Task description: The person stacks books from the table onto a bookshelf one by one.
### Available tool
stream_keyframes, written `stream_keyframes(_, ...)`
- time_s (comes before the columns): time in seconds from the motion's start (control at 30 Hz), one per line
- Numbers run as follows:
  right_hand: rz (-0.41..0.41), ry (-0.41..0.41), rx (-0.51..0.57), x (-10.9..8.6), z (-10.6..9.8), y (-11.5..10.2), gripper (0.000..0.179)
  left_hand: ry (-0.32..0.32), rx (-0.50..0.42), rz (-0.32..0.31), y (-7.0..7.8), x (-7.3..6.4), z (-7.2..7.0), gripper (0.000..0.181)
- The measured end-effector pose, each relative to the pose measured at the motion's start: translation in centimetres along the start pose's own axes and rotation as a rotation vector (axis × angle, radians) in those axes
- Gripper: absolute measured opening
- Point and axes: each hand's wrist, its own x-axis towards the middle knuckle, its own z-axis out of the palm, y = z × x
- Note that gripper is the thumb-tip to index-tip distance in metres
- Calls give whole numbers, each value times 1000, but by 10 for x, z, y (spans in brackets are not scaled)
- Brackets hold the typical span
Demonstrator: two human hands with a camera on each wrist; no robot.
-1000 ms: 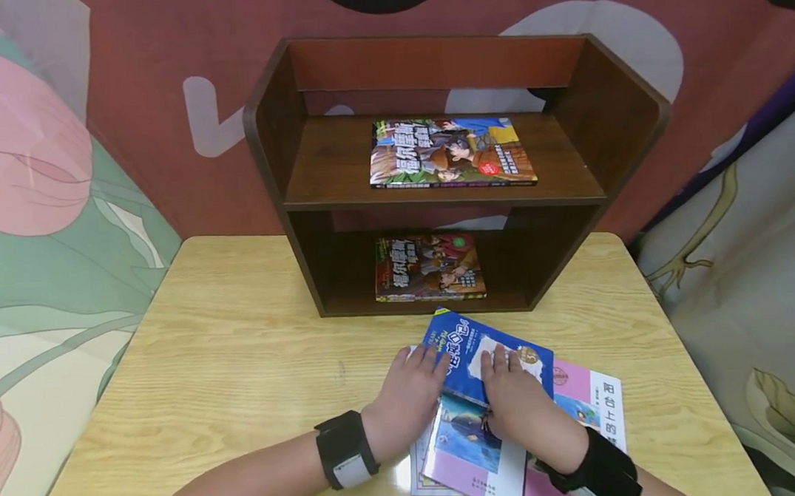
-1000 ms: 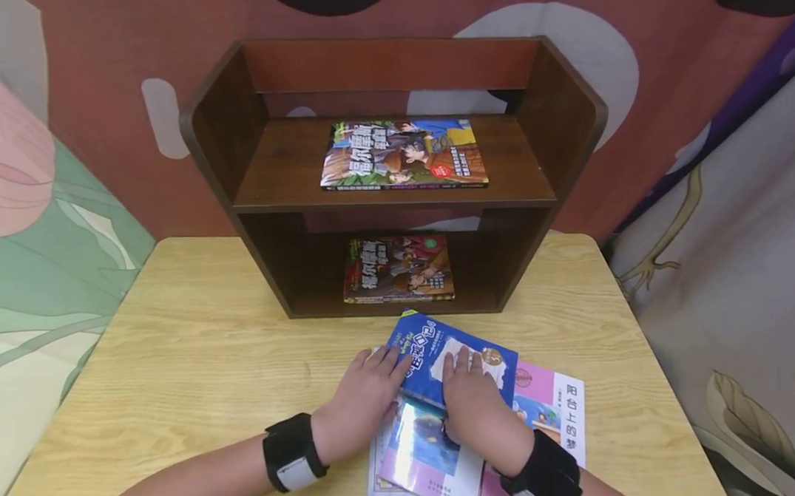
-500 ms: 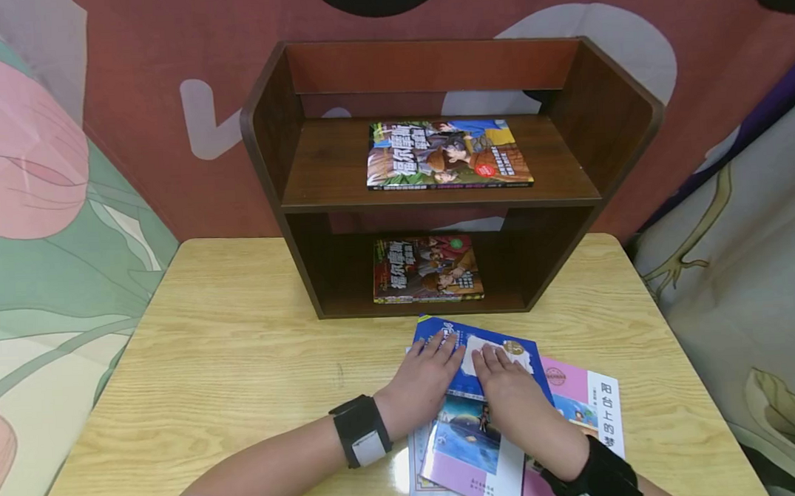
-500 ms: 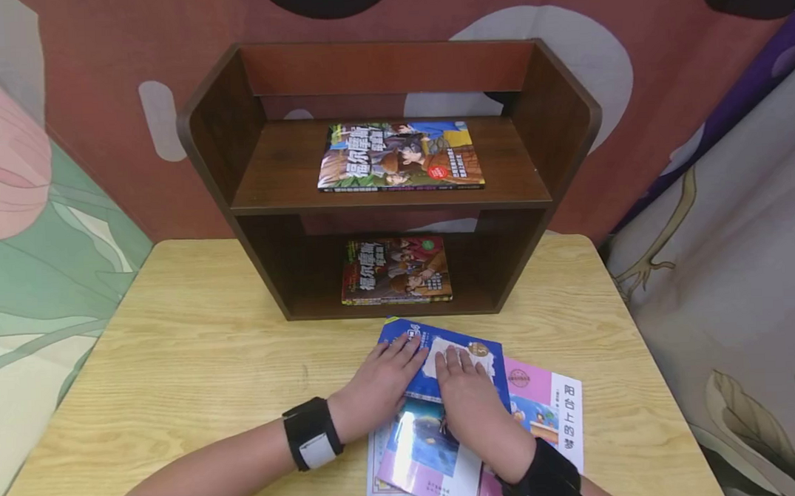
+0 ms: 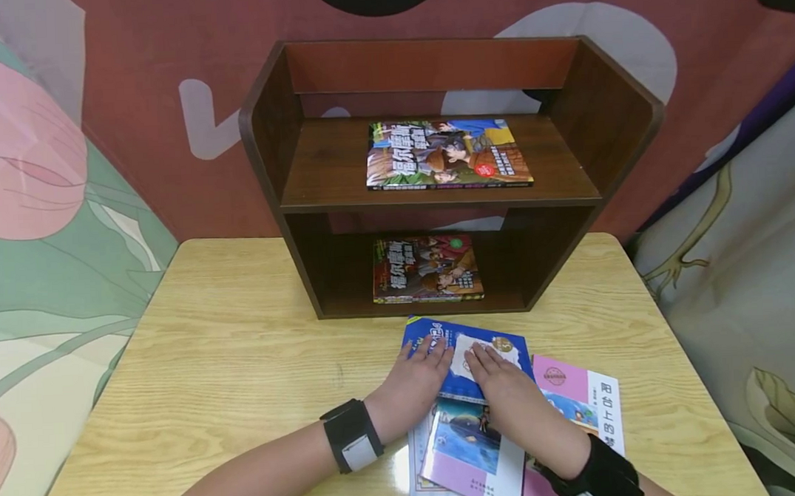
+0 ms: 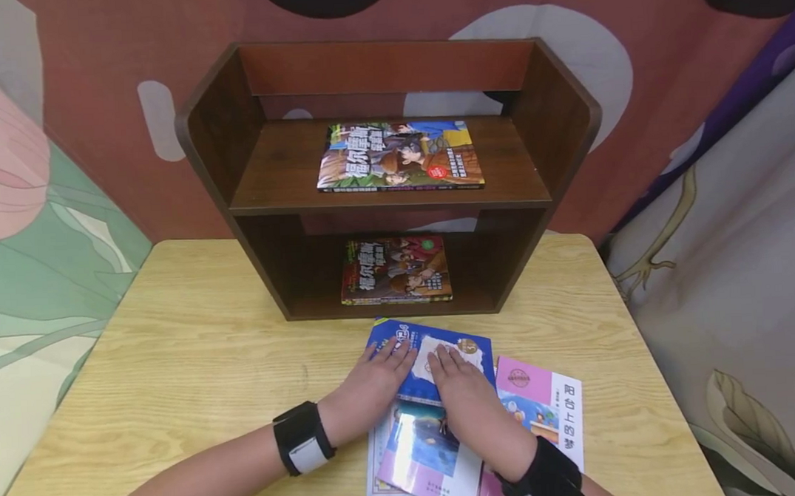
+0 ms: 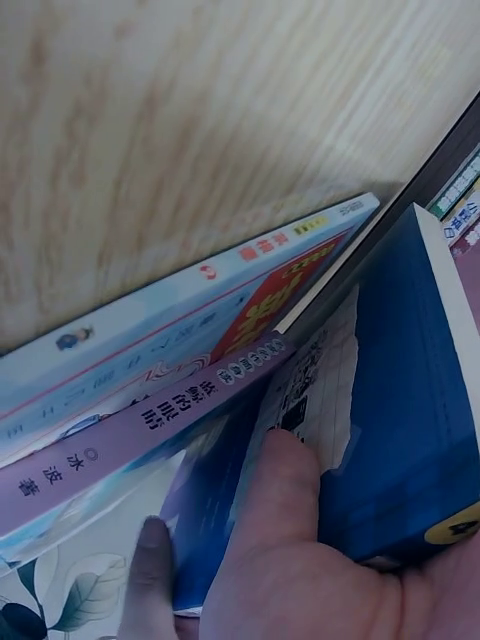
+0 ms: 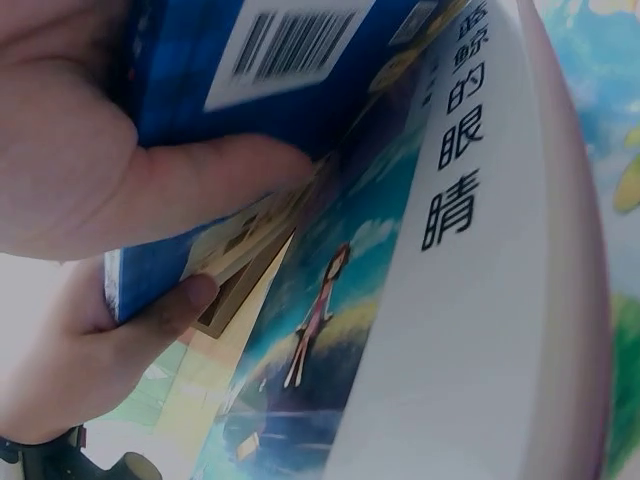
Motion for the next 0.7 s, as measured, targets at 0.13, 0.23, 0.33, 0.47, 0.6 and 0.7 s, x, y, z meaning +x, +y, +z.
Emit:
stream_keyframes(0.13,-27,39,-3,-3,-2,4,83,7,-26,-21,-2,-6,-2,53)
stream_keyframes(0.23,-54,68,-27,-4,-4,7,73,3,-67,-39,-3,-10,-5,54)
stream_keyframes(0.33,-62,88,-38,-5,-12,11,65,7,-96,-43,-4,-13,-9,54)
stream_keyframes(0.47,-60,120,-29,-6,-24,16,60,28,-103,-43,-5,-15,-15,52)
stream_keyframes(0.6,-95,137,-31,-5,-29,19,60,50,-102,-41,-6,-15,-23,47)
stream_keyframes(0.7,-118,160,-30,-5,-32,19,60,66,-103,-32,-8,-17,-29,45)
